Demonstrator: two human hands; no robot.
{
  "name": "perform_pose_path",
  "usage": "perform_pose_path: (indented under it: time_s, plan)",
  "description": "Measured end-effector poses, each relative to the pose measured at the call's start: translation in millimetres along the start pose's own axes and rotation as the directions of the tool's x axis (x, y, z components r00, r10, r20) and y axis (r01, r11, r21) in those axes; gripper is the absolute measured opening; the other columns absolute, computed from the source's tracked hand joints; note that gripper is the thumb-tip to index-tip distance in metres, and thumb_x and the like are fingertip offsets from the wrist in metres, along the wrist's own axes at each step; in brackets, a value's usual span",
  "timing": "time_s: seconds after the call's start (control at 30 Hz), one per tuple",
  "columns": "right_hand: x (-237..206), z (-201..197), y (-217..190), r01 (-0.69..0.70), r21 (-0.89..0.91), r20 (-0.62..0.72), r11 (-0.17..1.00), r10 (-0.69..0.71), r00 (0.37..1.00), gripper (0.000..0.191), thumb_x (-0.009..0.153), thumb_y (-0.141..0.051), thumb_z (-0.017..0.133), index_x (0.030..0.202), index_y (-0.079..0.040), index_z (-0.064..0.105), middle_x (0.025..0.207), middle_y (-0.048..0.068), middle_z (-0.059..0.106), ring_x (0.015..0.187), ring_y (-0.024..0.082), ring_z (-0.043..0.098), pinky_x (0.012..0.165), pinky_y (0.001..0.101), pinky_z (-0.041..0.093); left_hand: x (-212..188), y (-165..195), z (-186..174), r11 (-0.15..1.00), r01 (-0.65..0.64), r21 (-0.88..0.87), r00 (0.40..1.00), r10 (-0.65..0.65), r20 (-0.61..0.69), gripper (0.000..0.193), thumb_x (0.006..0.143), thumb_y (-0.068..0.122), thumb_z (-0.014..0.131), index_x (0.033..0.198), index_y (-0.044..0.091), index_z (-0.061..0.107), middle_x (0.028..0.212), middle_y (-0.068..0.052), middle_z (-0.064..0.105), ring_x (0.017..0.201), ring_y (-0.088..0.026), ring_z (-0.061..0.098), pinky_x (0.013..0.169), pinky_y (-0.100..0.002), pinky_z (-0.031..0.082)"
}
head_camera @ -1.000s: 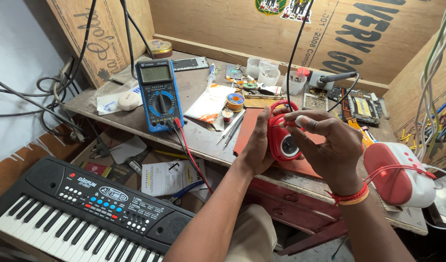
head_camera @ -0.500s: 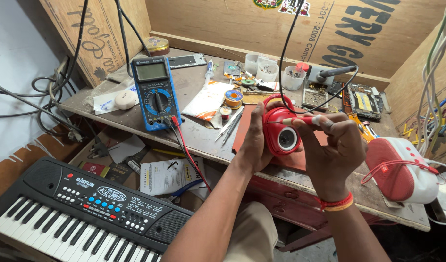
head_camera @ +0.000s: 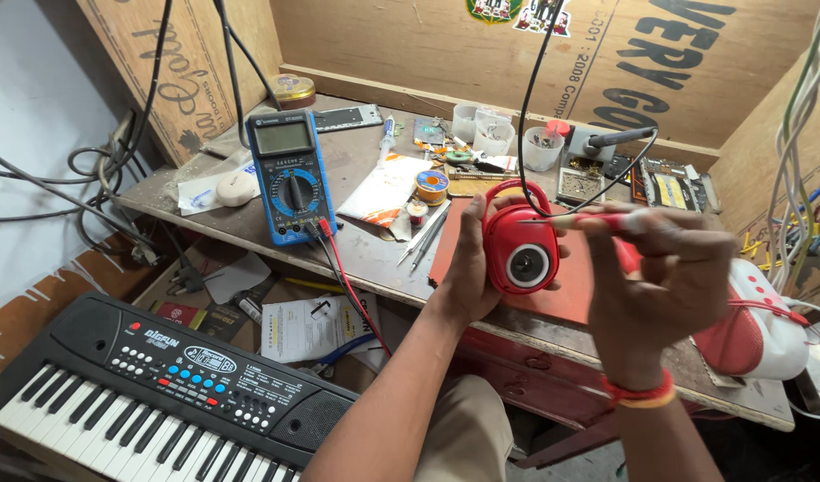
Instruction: The person uses a screwdriver to unscrew and open a red portable speaker, working around its driver and casing, then sets the speaker aside and probes a disassembled phone mainboard on the bench with a screwdriver while a multimeter stays connected nearby.
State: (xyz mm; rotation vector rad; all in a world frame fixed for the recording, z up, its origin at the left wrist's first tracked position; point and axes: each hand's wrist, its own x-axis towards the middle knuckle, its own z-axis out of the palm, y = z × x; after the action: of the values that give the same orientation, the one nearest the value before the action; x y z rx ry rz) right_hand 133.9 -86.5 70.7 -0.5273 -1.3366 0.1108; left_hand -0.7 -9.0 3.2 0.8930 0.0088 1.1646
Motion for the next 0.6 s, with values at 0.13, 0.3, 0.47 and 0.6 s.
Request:
perform_pose_path:
  time_s: [0.13, 0.3, 0.47, 0.6]
  plan:
    - [8.6, -16.9, -0.9, 0.017, -0.076, 0.041, 0.997, -0.014, 0.999, 0.039, 0.109, 0.017, 0.073, 0.121, 0.002, 0.04, 0.119, 0.015, 0.057, 0.111, 0.025, 0.074, 0.088, 0.0328, 0.066, -1.3, 0.3, 1.5, 0.997, 0.044, -0.057, 0.998, -0.047, -0.043, 0.099, 0.097, 0.085, 0.028, 0.142, 0.0, 0.052, 0.121, -0.022, 0.068, 0.103, -0.033, 0.072, 0.073, -0.048, 0.064]
    - [-4.8, -19.8, 2.1, -0.008, -0.041, 0.024, 0.999, 0.009, 1.0, 0.037, 0.107, 0.017, 0.071, 0.119, 0.002, 0.039, 0.121, 0.016, 0.056, 0.113, 0.025, 0.072, 0.091, 0.0348, 0.063, -4.7, 2.4, 3.9, 1.0, 0.004, -0.008, 0.996, -0.005, -0.093, 0.103, 0.096, 0.086, 0.03, 0.14, -0.004, 0.052, 0.117, -0.024, 0.068, 0.101, -0.034, 0.073, 0.073, -0.05, 0.064]
    - [-10.0, -19.3, 7.4, -0.024, -0.043, 0.016, 0.999, 0.025, 1.0, 0.037, 0.105, 0.015, 0.069, 0.121, 0.001, 0.039, 0.121, 0.016, 0.057, 0.11, 0.025, 0.073, 0.091, 0.0345, 0.063, -4.2, 5.7, 8.0, 0.997, -0.068, -0.032, 0.982, 0.062, -0.179, 0.103, 0.092, 0.085, 0.031, 0.14, -0.004, 0.053, 0.118, -0.024, 0.068, 0.101, -0.034, 0.073, 0.073, -0.051, 0.065]
    - [-7.7, -21.8, 14.7, -0.011, -0.095, 0.005, 0.995, 0.011, 1.0, 0.038, 0.107, 0.017, 0.071, 0.122, 0.002, 0.039, 0.122, 0.017, 0.057, 0.112, 0.026, 0.072, 0.091, 0.0337, 0.065, -4.3, 5.8, 10.0, 0.972, -0.207, -0.108, 0.957, 0.179, -0.227, 0.099, 0.092, 0.083, 0.033, 0.144, 0.0, 0.051, 0.125, -0.025, 0.066, 0.1, -0.036, 0.072, 0.073, -0.051, 0.064]
